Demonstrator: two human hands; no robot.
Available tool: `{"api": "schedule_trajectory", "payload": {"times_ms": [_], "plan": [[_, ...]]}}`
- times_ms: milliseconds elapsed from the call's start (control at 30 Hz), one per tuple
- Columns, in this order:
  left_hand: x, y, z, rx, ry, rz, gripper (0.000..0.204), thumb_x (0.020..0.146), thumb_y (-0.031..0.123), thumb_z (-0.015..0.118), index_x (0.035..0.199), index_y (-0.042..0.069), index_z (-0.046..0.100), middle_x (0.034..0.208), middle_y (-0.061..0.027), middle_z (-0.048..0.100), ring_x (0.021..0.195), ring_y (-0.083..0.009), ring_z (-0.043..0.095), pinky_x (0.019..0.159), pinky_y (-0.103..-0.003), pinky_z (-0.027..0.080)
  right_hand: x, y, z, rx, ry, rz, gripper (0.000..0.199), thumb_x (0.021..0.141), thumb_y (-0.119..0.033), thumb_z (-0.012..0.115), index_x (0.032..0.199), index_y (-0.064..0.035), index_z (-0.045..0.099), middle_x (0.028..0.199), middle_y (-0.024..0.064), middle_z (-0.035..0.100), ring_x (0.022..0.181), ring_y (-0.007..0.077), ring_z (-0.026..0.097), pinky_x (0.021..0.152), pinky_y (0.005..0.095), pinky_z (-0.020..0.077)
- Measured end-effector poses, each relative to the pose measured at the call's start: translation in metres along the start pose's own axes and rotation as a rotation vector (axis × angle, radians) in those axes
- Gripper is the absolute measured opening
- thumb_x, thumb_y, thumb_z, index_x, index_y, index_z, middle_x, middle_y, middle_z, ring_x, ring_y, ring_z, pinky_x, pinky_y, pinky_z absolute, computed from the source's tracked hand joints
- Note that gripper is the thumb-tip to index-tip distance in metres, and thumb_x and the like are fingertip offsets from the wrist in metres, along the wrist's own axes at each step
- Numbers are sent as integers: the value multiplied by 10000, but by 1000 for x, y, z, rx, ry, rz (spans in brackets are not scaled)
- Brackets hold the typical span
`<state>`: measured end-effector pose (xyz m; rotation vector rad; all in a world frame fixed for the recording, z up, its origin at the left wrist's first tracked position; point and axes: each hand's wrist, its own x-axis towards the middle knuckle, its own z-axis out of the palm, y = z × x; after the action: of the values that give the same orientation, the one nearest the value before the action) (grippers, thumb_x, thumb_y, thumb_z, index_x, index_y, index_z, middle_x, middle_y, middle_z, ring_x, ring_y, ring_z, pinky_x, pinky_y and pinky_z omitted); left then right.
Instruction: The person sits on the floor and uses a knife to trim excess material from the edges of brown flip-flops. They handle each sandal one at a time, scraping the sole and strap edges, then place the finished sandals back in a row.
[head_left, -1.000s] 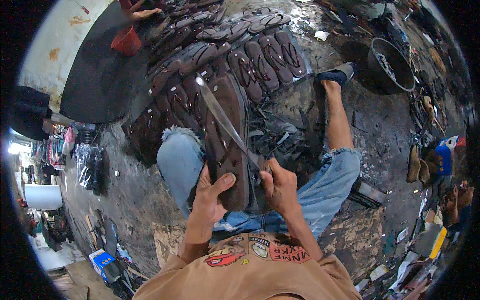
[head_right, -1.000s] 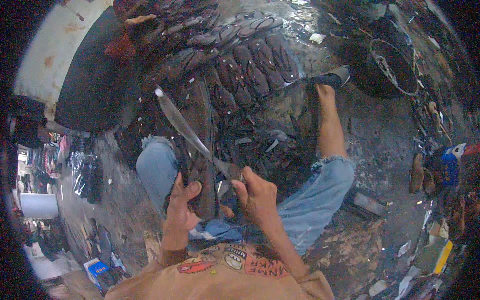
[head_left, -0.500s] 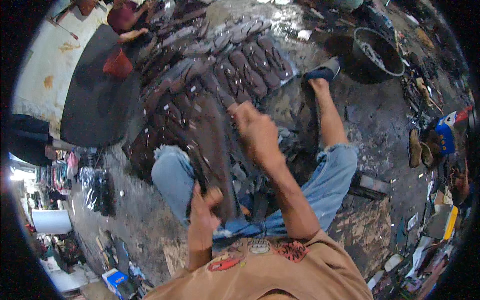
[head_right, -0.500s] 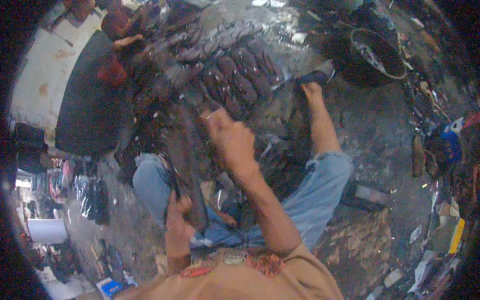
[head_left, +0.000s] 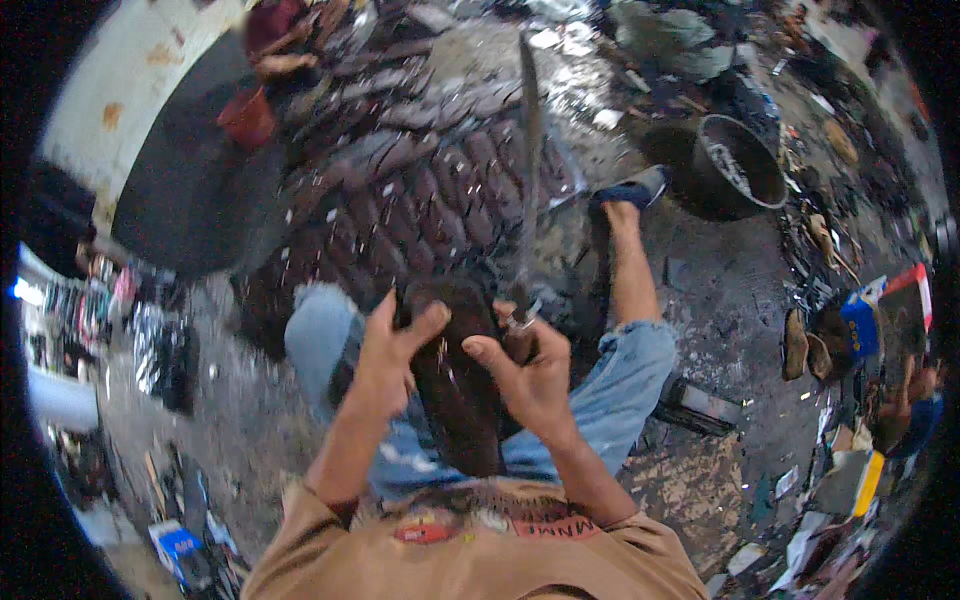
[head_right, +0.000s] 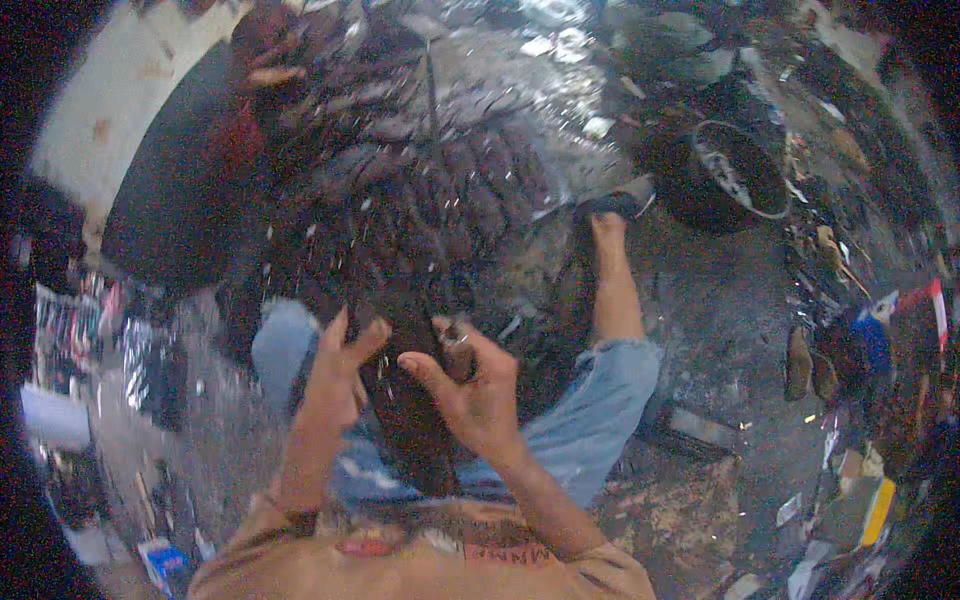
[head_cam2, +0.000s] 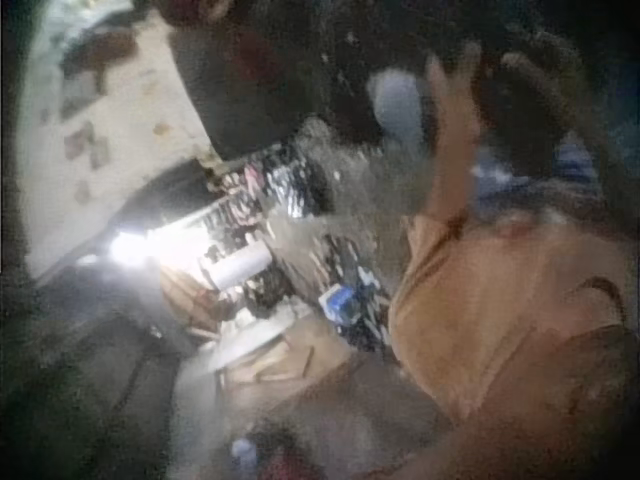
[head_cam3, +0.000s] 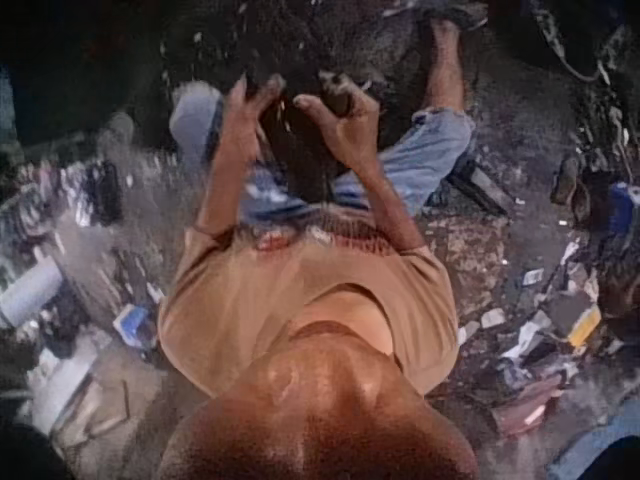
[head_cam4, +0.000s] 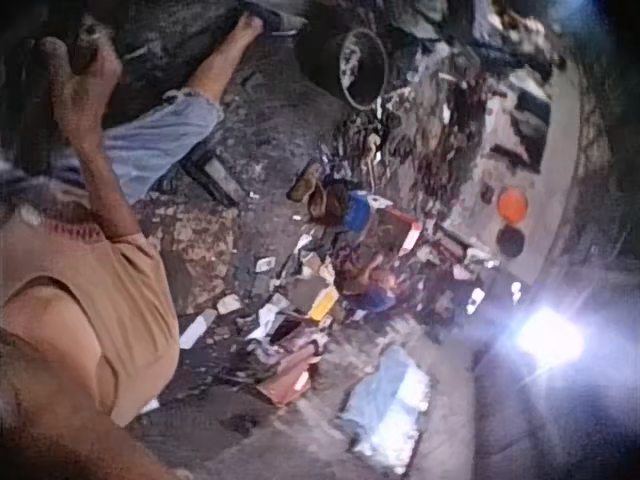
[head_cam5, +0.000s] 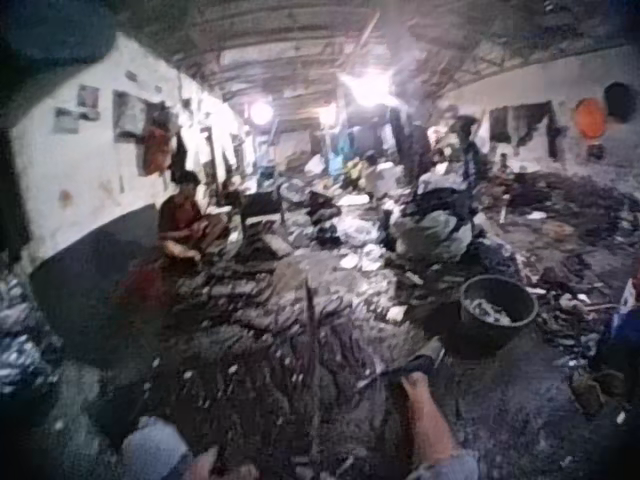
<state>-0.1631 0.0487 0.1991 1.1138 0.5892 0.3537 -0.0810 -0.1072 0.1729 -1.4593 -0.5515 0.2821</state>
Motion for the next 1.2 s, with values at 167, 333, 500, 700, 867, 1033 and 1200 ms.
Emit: {"api": "schedule_trajectory", "payload": {"times_ms": [167, 333, 500, 700, 867, 1033, 1200], "plan": [[-36, 39, -41, -82, 71, -207, 396, 906, 270, 790, 1162, 23, 615, 1054, -44, 720, 900, -133, 700, 787, -288, 573, -52, -8, -43, 14, -120, 180, 479, 1090, -430, 422, 1110, -5, 642, 698, -20, 573, 568, 53, 486, 505, 231, 324], [-63, 30, -43, -1, 200, -195, 427, 914, 287, 780, 1204, 22, 614, 1076, -47, 719, 914, -125, 695, 803, -289, 567, -155, 17, -61, -356, -436, 236, 367, 1052, -361, 468, 1009, -24, 607, 647, 148, 575, 564, 314, 575, 540, 405, 433], [-69, 36, -43, 160, 204, -291, 428, 924, 256, 765, 1250, 36, 597, 1106, -54, 709, 963, -140, 678, 855, -311, 550, -187, 30, -71, -536, -477, 427, 333, 975, -377, 566, 1044, -51, 573, 785, 269, 627, 701, 506, 606, 613, 564, 439], [-63, 28, -30, 135, 136, -174, 415, 925, 196, 761, 1259, 25, 584, 1136, -69, 700, 986, -151, 678, 897, -327, 554, -83, 36, -26, -400, -430, 201, 175, 997, -239, 599, 1033, -71, 569, 789, 220, 646, 737, 479, 625, 606, 513, 474], [-61, 27, -37, 173, 108, -207, 443, 937, 152, 723, 1320, 26, 538, 1219, -83, 668, 1094, -189, 647, 966, -359, 520, -18, 23, 8, -395, -464, 188, 238, 1013, -292, 589, 990, -56, 562, 782, 226, 638, 776, 474, 629, 604, 500, 475], [-53, 31, -22, 258, 10, -73, 434, 856, 121, 801, 1230, 1, 616, 1117, -73, 719, 991, -148, 680, 885, -315, 548, 40, 67, 24, -186, -295, 168, 295, 1065, -319, 494, 990, -45, 572, 782, 213, 600, 719, 325, 636, 657, 432, 490], [-48, 114, -8, 754, -279, -191, 448, 746, 88, 882, 1135, -16, 685, 1024, -58, 749, 923, -118, 679, 859, -303, 545, -4, 1, -60, -7, -189, 261, 350, 1082, -334, 471, 1189, -44, 635, 659, -15, 522, 557, 60, 458, 496, 296, 380]]}}
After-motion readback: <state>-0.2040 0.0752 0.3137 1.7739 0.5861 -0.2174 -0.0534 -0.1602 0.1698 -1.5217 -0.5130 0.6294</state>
